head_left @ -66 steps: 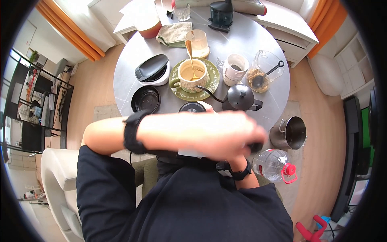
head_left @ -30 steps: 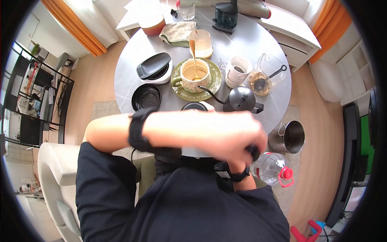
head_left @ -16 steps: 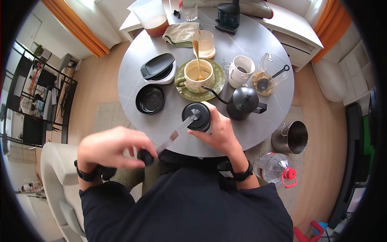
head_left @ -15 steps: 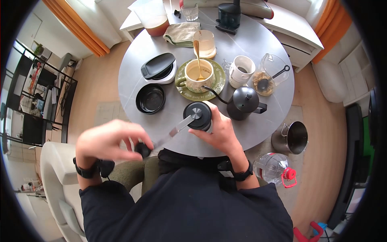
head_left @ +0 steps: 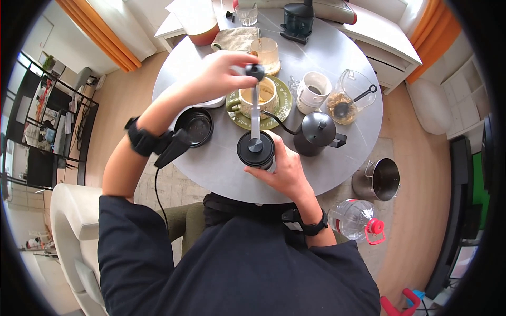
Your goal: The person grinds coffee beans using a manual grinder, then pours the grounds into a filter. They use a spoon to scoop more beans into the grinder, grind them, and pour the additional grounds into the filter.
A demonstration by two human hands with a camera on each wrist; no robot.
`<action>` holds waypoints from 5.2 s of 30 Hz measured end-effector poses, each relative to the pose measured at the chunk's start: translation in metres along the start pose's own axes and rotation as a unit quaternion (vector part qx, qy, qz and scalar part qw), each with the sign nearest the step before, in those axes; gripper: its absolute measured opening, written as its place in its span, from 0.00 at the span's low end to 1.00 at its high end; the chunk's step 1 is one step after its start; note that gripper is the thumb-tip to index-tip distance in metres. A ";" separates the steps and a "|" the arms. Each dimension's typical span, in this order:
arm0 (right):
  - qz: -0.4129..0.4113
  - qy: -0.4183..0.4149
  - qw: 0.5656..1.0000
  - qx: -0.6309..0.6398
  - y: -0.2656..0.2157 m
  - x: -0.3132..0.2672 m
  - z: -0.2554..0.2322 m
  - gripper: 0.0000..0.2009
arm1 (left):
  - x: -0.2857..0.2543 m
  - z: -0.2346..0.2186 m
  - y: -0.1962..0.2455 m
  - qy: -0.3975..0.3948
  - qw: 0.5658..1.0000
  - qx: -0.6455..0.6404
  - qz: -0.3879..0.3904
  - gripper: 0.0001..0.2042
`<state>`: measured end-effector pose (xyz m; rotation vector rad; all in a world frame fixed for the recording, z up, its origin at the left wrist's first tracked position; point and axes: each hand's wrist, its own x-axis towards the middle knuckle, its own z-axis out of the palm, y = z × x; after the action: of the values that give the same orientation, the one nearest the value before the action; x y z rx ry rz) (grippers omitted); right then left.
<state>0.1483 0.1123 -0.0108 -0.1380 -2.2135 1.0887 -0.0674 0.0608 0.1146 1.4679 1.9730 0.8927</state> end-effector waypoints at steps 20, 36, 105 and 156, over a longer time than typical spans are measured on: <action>0.019 -0.012 1.000 -0.002 0.001 -0.002 -0.001 0.35 | -0.117 0.011 0.050 -0.501 0.856 -0.125 0.021 0.13; 0.018 -0.007 1.000 -0.016 -0.003 -0.001 -0.002 0.35 | 0.004 0.013 0.003 -0.047 0.990 -0.134 -0.024 0.27; 0.023 0.012 1.000 -0.006 0.000 -0.007 0.001 0.35 | -0.135 0.097 0.054 -0.061 0.933 0.105 0.339 0.19; -0.008 0.008 1.000 0.002 0.008 -0.006 0.000 0.37 | -0.117 -0.039 -0.003 -0.004 0.991 -0.011 -0.133 0.16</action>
<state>0.1518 0.1149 -0.0200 -0.1274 -2.1941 1.0784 -0.0653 -0.0602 0.1402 1.1593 2.0849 0.7868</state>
